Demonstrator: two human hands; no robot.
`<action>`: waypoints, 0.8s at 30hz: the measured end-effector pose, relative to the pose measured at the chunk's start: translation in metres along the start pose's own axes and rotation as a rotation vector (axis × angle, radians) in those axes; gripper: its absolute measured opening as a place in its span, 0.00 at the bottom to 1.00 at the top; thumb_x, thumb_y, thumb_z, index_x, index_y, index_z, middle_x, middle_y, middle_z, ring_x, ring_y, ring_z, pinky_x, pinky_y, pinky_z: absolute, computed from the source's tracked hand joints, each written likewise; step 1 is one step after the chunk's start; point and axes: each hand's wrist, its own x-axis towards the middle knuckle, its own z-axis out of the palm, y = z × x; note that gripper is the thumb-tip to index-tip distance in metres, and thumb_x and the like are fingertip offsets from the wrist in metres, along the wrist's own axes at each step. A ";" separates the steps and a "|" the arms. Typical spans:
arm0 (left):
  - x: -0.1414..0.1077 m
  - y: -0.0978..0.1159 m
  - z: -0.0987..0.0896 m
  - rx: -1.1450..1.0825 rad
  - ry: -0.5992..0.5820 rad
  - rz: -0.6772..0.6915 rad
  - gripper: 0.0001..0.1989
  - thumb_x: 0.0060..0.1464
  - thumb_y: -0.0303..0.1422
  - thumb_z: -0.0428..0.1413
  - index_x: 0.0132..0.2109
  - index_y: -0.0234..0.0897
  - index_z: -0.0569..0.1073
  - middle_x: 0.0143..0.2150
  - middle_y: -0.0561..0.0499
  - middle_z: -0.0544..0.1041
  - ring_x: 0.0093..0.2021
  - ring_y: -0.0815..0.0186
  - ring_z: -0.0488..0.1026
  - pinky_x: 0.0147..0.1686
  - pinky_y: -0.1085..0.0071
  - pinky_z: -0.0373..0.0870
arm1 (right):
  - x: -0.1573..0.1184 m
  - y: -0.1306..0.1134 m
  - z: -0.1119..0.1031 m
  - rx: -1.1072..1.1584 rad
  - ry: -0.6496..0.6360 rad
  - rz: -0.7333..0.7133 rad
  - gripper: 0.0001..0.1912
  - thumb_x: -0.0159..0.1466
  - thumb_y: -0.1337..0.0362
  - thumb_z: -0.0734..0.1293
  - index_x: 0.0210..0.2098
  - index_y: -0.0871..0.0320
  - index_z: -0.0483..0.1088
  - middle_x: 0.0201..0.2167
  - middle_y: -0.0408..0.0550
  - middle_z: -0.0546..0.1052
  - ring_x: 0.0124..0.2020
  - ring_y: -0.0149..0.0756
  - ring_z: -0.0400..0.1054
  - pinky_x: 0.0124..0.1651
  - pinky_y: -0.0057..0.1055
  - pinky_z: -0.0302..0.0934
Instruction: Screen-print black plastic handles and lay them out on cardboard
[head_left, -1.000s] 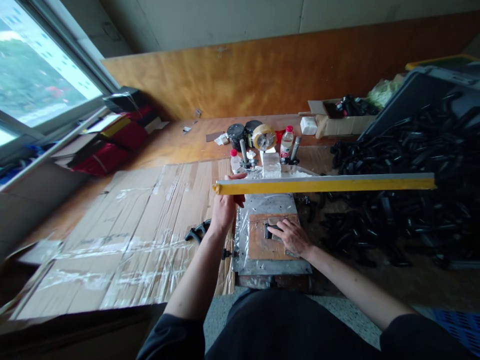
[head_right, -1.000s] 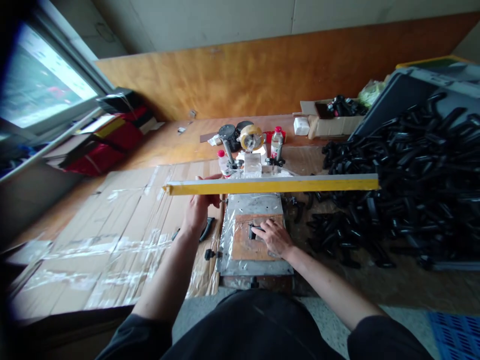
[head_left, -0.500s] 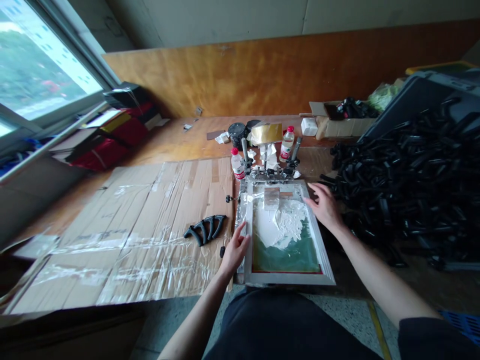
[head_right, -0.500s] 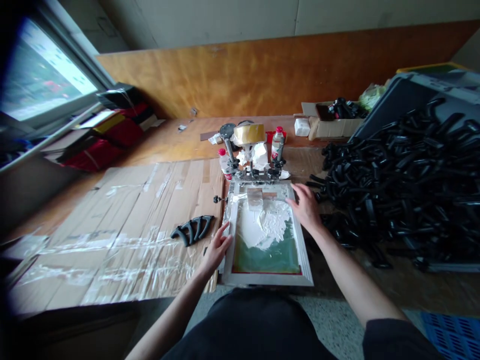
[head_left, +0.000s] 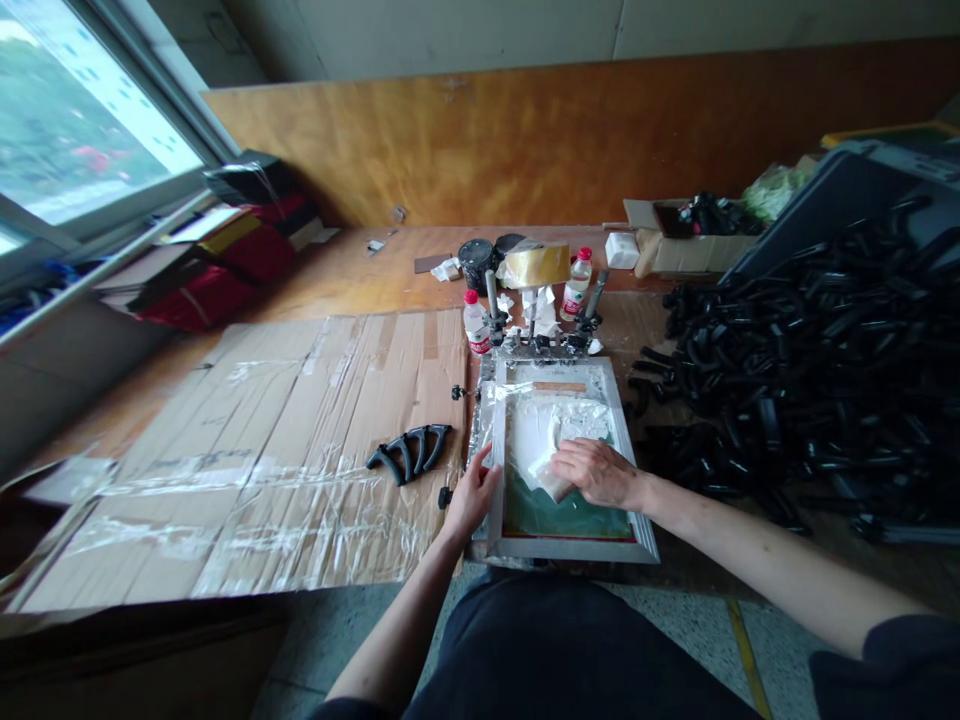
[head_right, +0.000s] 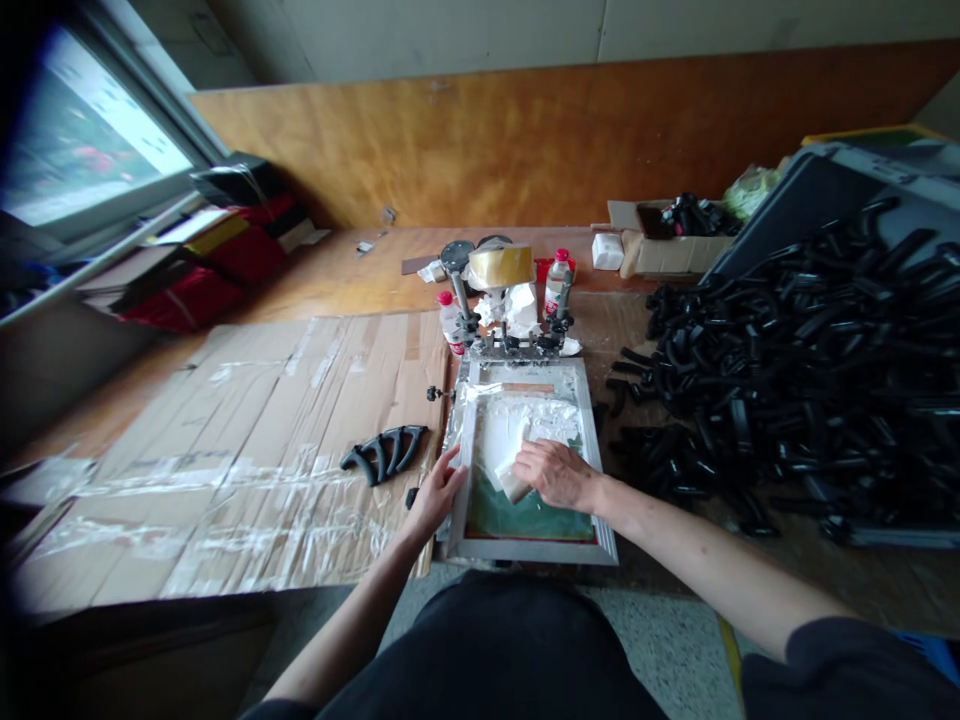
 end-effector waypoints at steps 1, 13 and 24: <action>0.000 0.000 0.000 -0.009 0.000 -0.002 0.31 0.58 0.49 0.50 0.65 0.40 0.63 0.30 0.55 0.68 0.28 0.68 0.65 0.30 0.72 0.60 | -0.002 0.001 -0.004 0.028 -0.012 -0.028 0.12 0.57 0.77 0.61 0.34 0.58 0.72 0.32 0.48 0.75 0.38 0.39 0.65 0.40 0.33 0.56; -0.006 0.016 -0.005 -0.067 0.004 -0.024 0.32 0.55 0.50 0.53 0.63 0.40 0.65 0.25 0.57 0.66 0.24 0.71 0.60 0.25 0.75 0.56 | -0.003 -0.009 0.013 0.138 0.156 0.109 0.08 0.61 0.72 0.65 0.37 0.56 0.74 0.33 0.47 0.77 0.37 0.38 0.69 0.41 0.32 0.61; -0.019 0.100 -0.042 -0.408 0.036 0.083 0.32 0.56 0.58 0.47 0.50 0.36 0.75 0.29 0.50 0.74 0.26 0.67 0.67 0.24 0.73 0.63 | 0.011 0.106 -0.084 0.096 0.538 0.838 0.20 0.68 0.56 0.60 0.56 0.56 0.69 0.33 0.47 0.79 0.33 0.37 0.72 0.38 0.30 0.62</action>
